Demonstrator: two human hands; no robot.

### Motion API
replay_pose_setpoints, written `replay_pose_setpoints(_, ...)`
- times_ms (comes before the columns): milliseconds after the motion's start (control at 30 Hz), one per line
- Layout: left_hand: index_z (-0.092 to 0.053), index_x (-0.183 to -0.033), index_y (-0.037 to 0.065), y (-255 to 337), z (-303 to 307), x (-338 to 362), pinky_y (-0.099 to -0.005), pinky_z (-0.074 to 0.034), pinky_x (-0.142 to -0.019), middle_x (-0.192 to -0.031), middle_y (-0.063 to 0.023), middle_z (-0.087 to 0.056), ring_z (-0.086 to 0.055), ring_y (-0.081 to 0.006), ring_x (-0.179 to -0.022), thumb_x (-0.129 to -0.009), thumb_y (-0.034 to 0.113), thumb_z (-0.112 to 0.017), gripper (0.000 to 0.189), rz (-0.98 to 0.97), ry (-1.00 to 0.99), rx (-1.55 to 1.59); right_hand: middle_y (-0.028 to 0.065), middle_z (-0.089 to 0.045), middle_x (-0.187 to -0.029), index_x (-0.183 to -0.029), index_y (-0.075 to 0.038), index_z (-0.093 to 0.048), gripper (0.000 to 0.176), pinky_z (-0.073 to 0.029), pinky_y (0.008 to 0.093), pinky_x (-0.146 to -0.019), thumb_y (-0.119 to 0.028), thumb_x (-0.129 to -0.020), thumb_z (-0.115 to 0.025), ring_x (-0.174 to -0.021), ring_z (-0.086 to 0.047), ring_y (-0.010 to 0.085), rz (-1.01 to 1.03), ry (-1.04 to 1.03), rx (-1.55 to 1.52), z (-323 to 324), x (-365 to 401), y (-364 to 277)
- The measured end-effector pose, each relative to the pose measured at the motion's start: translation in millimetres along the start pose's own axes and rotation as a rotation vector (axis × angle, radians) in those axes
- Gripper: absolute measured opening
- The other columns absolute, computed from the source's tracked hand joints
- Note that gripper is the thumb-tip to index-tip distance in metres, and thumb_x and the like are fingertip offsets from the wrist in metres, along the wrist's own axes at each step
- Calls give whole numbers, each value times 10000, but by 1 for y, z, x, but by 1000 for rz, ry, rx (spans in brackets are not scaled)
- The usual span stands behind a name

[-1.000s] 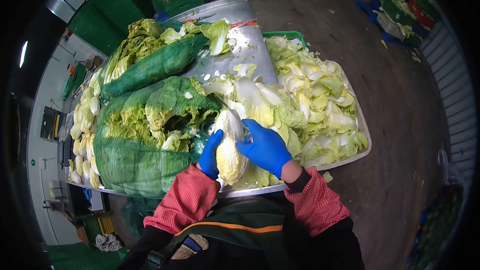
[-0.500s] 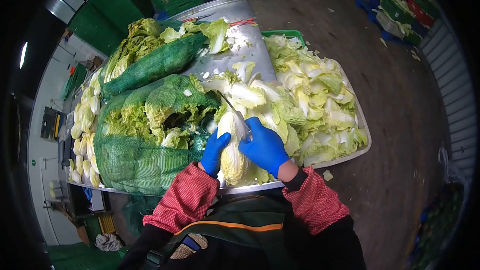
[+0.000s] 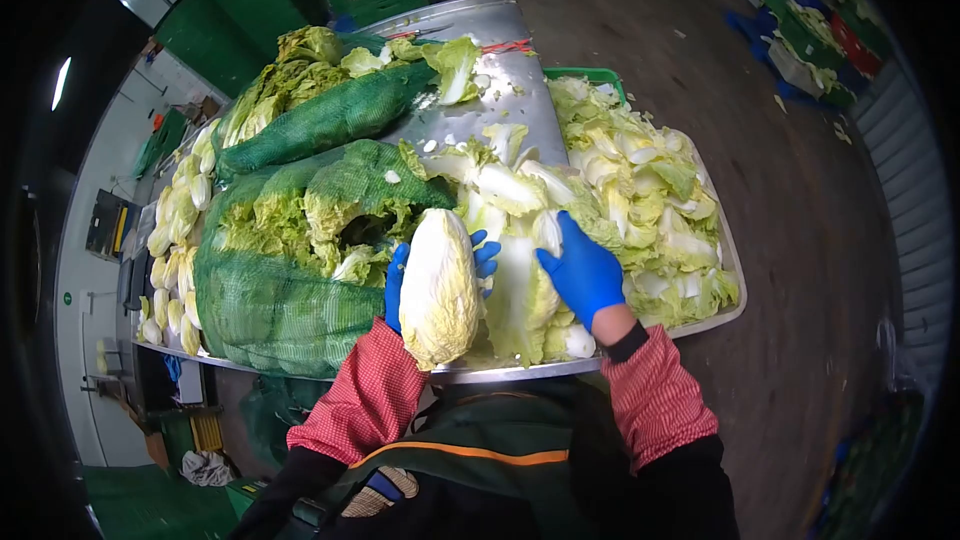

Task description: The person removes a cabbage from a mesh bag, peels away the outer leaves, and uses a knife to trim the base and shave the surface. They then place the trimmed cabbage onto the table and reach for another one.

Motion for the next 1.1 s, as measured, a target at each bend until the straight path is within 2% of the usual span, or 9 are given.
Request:
replay_pose_setpoints(100,-360,-1424,33,-7,-3,0,-439,-448,-987,-1349,-216,-491,-561,-337,-1135,-928,591,-370,747,-91,37,101,84,-623,-785,-1365,-95,-469,714,-514,320,-576,-489,-814,-694,-629,-608,198,-25,-267,-361,5,19,-44)
replay_pose_setpoints(167,-332,-1451,69,-10,18,-2,-455,-431,-1012,-1381,-223,-462,-533,-350,-1193,-943,586,-368,726,-66,-121,273,39,-610,-833,-1357,-86,-482,653,-494,268,-492,-433,-844,-691,-614,-581,133,-22,-380,-774,-3,28,-64)
replay_pose_setpoints(200,-365,-1438,93,-10,10,-5,-460,-433,-1011,-1353,-215,-492,-538,-340,-1187,-971,559,-344,660,-16,-107,74,25,-595,-872,-1325,-83,-512,570,-468,226,-448,-372,-866,-686,-640,-563,83,-128,-402,-807,-7,31,-65)
replay_pose_setpoints(233,-371,-1428,75,-13,7,-4,-453,-440,-1007,-1341,-198,-504,-546,-321,-1177,-958,606,-332,710,60,-131,14,34,-600,-875,-1321,-84,-516,558,-471,229,-452,-365,-868,-684,-637,-562,82,-126,-378,-812,-6,30,-63)
replay_pose_setpoints(300,-432,-1363,26,-8,13,-2,-410,-491,-940,-1237,-190,-571,-596,-296,-1082,-960,597,-347,704,19,273,-197,53,-610,-882,-1312,-87,-523,536,-478,236,-460,-351,-873,-679,-629,-561,80,-123,-343,-822,-5,30,-58)
replay_pose_setpoints(767,-479,-1293,-15,-9,42,14,-318,-486,-901,-1156,-113,-605,-611,-180,-1007,-1005,434,-406,538,-168,339,-848,67,-558,-927,-1384,-100,-422,608,-514,252,-460,-147,-831,-671,-653,-581,123,-80,-502,-664,-2,25,-63)
replay_pose_setpoints(900,-479,-1292,-18,-5,45,16,-330,-484,-914,-1170,-131,-602,-608,-201,-1024,-1014,438,-372,544,-200,338,-1132,47,-565,-750,-1330,-86,-451,557,-510,283,-452,-123,-801,-621,-554,-590,135,-92,-403,-712,-17,27,-55)
replay_pose_setpoints(1000,-475,-1297,-15,-5,57,11,-343,-487,-923,-1201,-159,-594,-612,-227,-1036,-1015,464,-343,571,-141,363,-614,43,-560,-738,-1290,-48,-468,494,-497,266,-421,-80,-807,-568,-491,-553,139,-162,-376,-938,-17,22,-39)
replay_pose_setpoints(1100,-454,-1325,-14,2,52,11,-350,-484,-950,-1242,-180,-576,-609,-238,-1073,-1008,500,-319,618,-35,-77,-243,21,-542,-724,-1279,-32,-473,461,-482,257,-425,-102,-833,-571,-477,-537,131,-236,-430,-1168,-7,14,-9)
Point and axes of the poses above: each hand's wrist, its own x-axis away from the middle knuckle, its own z-axis out of the back of the hand, y = z × x, the point moved 2 cm from there along -x, towards the middle knuckle
